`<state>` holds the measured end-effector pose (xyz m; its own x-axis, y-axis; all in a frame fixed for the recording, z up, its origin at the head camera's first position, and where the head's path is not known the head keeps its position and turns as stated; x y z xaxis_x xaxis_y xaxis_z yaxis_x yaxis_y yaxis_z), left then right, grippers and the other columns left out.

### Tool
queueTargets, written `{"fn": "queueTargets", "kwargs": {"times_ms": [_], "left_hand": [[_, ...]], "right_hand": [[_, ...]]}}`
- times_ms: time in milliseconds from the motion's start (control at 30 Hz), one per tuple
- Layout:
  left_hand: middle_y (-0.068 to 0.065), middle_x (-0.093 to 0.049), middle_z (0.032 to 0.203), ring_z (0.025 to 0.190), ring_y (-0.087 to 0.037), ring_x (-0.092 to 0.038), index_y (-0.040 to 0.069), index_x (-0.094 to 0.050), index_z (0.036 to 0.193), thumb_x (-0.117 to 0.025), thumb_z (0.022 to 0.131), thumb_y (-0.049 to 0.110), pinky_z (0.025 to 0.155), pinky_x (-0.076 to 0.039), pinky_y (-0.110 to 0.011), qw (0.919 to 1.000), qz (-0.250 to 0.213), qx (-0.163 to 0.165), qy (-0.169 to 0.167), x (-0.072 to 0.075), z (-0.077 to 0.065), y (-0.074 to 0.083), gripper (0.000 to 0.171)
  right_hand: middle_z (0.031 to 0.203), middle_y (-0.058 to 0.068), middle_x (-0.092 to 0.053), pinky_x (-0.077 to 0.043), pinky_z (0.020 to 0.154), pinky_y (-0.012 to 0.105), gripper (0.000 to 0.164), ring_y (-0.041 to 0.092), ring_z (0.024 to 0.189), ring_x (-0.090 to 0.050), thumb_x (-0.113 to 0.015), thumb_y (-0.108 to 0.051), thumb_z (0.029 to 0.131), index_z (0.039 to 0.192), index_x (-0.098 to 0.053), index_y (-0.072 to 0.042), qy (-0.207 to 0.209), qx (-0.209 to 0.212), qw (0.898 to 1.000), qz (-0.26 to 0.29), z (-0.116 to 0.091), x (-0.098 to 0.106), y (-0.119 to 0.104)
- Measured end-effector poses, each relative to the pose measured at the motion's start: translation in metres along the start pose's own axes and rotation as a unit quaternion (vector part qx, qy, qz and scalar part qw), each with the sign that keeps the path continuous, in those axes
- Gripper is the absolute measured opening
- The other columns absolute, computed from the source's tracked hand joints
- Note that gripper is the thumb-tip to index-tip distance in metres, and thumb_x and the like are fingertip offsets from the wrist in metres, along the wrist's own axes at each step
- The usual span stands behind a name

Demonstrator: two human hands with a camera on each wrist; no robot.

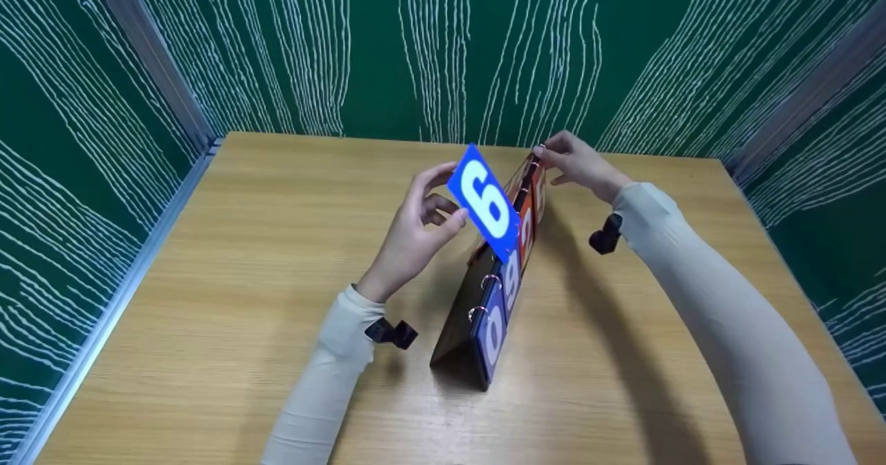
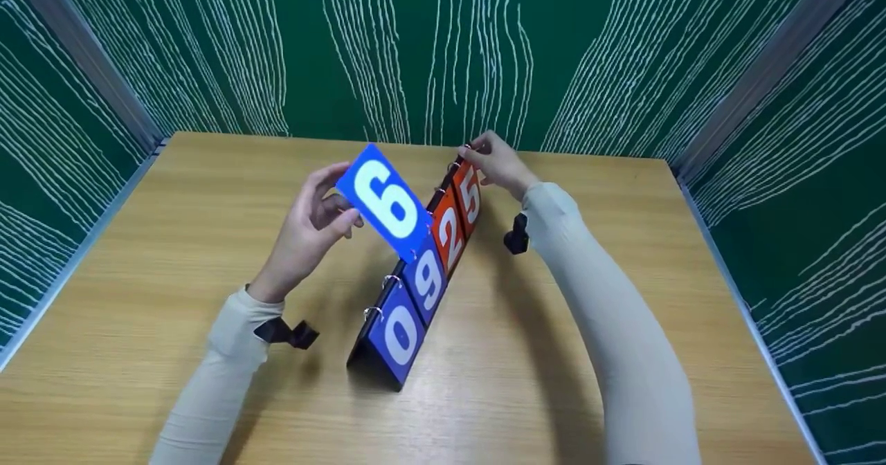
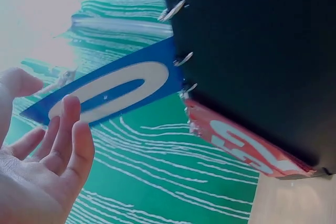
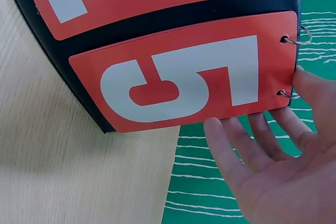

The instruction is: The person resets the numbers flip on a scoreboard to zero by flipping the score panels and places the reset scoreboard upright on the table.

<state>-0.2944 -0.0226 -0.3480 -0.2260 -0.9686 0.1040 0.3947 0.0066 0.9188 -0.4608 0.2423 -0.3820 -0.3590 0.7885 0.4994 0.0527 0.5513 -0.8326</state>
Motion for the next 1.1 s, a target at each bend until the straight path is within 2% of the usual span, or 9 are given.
{"fn": "queueTargets", "kwargs": {"times_ms": [400,700,867,967,1100], "left_hand": [[-0.006,-0.048,0.148,0.11,-0.019,-0.059,0.018,-0.035,0.153,-0.069,0.096,0.031,0.088,-0.052,-0.034,0.9966,0.068,0.036,-0.031,-0.024,-0.001,-0.011,0.067],[-0.006,-0.05,0.145,0.118,-0.023,-0.058,0.024,-0.033,0.155,-0.07,0.097,0.031,0.089,-0.059,-0.037,0.9919,0.109,0.034,-0.055,-0.043,-0.003,-0.014,0.069],[-0.007,-0.054,0.141,0.124,-0.023,-0.058,0.026,-0.034,0.155,-0.069,0.098,0.024,0.091,-0.061,-0.043,0.9885,0.131,0.02,-0.072,-0.051,-0.004,-0.015,0.067],[-0.008,-0.055,0.144,0.126,-0.022,-0.059,0.026,-0.036,0.155,-0.068,0.098,0.021,0.092,-0.061,-0.041,0.9865,0.138,0.003,-0.088,-0.054,-0.006,-0.015,0.065],[-0.008,-0.055,0.149,0.132,-0.021,-0.058,0.024,-0.043,0.152,-0.067,0.098,0.016,0.103,-0.055,-0.04,0.9815,0.156,-0.041,-0.103,-0.057,-0.006,-0.012,0.06]], "right_hand": [[0.141,0.012,-0.048,-0.045,0.111,0.048,0.046,0.033,0.139,-0.046,-0.054,-0.05,0.102,0.132,-0.043,-0.017,0.002,0.005,1.0,0.003,0.002,-0.001,-0.001],[0.146,0.015,-0.043,-0.044,0.113,0.049,0.046,0.033,0.14,-0.044,-0.051,-0.049,0.104,0.134,-0.041,-0.016,-0.001,0.006,1.0,0.001,-0.001,0.0,-0.001],[0.146,0.015,-0.044,-0.045,0.112,0.049,0.046,0.032,0.139,-0.045,-0.051,-0.05,0.104,0.134,-0.041,-0.017,-0.002,0.01,1.0,-0.003,0.0,-0.001,-0.001],[0.144,0.014,-0.045,-0.047,0.11,0.048,0.045,0.031,0.137,-0.046,-0.049,-0.048,0.105,0.134,-0.04,-0.015,-0.002,0.02,1.0,-0.006,-0.001,-0.001,-0.001],[0.141,0.013,-0.046,-0.047,0.11,0.049,0.046,0.031,0.136,-0.047,-0.049,-0.048,0.105,0.134,-0.04,-0.014,-0.004,0.028,1.0,-0.008,-0.001,-0.001,-0.001]]}}
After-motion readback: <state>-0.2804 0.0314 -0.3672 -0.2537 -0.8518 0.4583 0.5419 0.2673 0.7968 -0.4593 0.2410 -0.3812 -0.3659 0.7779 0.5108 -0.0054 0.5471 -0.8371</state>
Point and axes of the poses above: each hand's wrist, its own z-axis towards the middle knuckle, its own x-axis out of the back of the hand, y = z × x, the point moved 6 cm from there along z, towards the middle knuckle
